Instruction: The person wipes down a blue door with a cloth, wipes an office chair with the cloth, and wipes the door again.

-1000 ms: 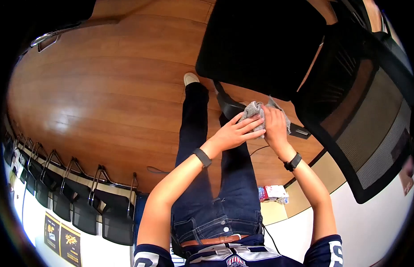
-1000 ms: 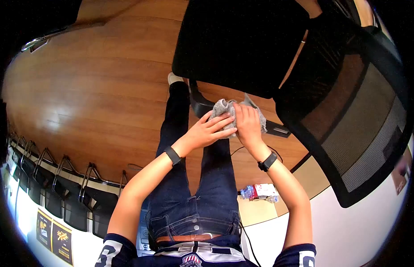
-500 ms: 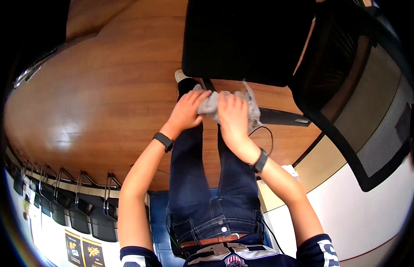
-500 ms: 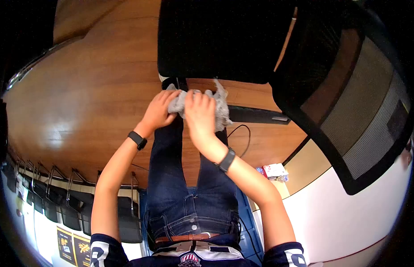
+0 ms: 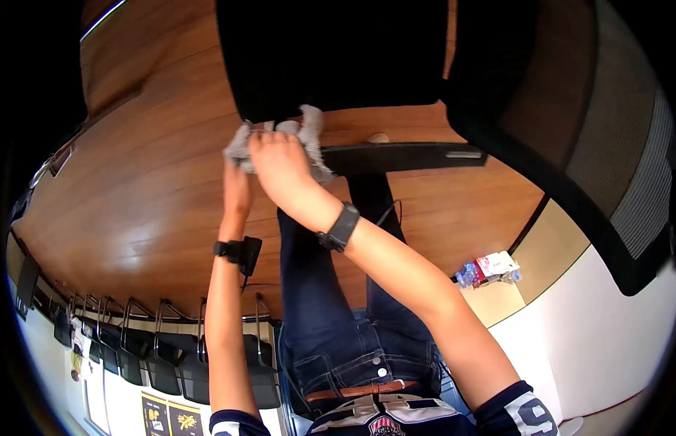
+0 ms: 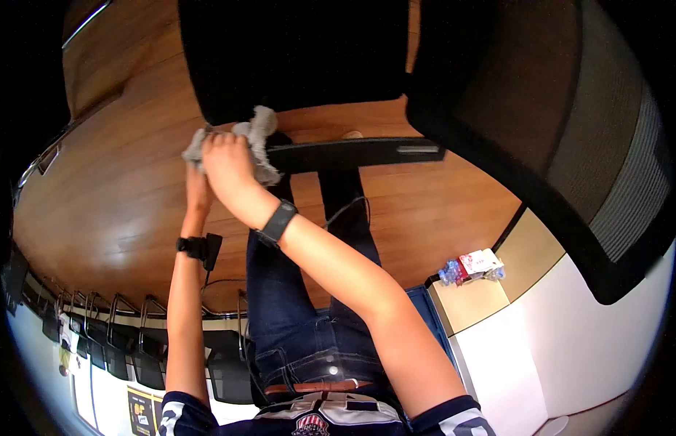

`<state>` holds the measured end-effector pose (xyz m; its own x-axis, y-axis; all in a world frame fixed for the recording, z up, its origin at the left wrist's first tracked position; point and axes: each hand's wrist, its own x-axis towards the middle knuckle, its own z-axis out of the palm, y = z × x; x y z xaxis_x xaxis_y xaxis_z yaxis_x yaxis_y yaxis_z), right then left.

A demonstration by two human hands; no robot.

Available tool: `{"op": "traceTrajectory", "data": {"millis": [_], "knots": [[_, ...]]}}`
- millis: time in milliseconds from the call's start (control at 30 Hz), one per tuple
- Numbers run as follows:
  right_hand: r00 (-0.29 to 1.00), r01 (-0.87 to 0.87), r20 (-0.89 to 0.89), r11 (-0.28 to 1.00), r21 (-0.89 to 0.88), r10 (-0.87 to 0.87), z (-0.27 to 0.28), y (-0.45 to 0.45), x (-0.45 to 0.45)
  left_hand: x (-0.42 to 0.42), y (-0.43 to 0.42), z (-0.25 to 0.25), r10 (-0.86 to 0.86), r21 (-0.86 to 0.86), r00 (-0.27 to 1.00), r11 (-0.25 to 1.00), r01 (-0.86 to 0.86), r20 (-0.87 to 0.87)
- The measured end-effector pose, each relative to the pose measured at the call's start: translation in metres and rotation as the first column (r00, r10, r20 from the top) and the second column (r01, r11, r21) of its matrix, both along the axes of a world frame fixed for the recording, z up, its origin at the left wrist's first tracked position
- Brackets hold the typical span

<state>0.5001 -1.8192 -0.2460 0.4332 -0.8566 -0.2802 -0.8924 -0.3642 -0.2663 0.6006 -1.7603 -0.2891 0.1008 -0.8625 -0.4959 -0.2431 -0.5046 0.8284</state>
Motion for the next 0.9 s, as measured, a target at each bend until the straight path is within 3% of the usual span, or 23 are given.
{"op": "traceTrajectory", "data": {"millis": [167,200,267,300,400,533,667,700,800,900], "knots": [[0.948,-0.121,0.314,0.97,0.212,0.05,0.038,-0.039,-0.044,-0.031,-0.011,0.041,0.447,-0.144,0.883,0.873,-0.465,-0.144],[0.934,-0.149,0.353,0.959,0.241,0.057,0.041,-0.04,-0.056,-0.037,-0.009,0.042,0.397,-0.22,0.917,0.891,-0.398,-0.051],[0.904,-0.099,0.425,0.988,0.117,0.041,0.033,-0.031,-0.086,-0.061,-0.005,0.04,0.319,-0.342,0.936,0.905,-0.253,0.151],[0.878,-0.106,0.475,0.991,0.081,0.055,0.03,-0.029,-0.102,-0.074,-0.006,0.039,0.325,-0.433,0.892,0.885,-0.17,0.314],[0.832,-0.099,0.548,0.995,-0.007,0.086,0.019,-0.018,-0.144,-0.116,-0.015,0.043,0.193,-0.398,0.744,0.911,0.105,0.64],[0.857,-0.121,0.501,0.992,-0.023,0.117,0.005,-0.016,-0.205,-0.179,-0.02,0.032,0.138,-0.327,0.804,0.942,0.074,0.579],[0.85,-0.177,0.502,0.984,-0.011,0.158,-0.004,-0.007,-0.271,-0.22,-0.003,0.016,-0.043,-0.303,0.847,0.923,0.237,0.53],[0.891,-0.221,0.397,0.974,-0.047,0.221,0.005,-0.006,-0.286,-0.231,0.003,0.016,-0.093,-0.294,0.84,0.911,0.288,0.534],[0.899,-0.307,0.318,0.951,-0.031,0.3,0.009,-0.003,-0.319,-0.256,0.013,0.006,-0.198,-0.263,0.803,0.878,0.401,0.562],[0.927,-0.257,0.285,0.966,0.012,0.243,0.015,0.003,-0.34,-0.275,0.012,0.002,-0.243,-0.285,0.81,0.85,0.442,0.534]]}}
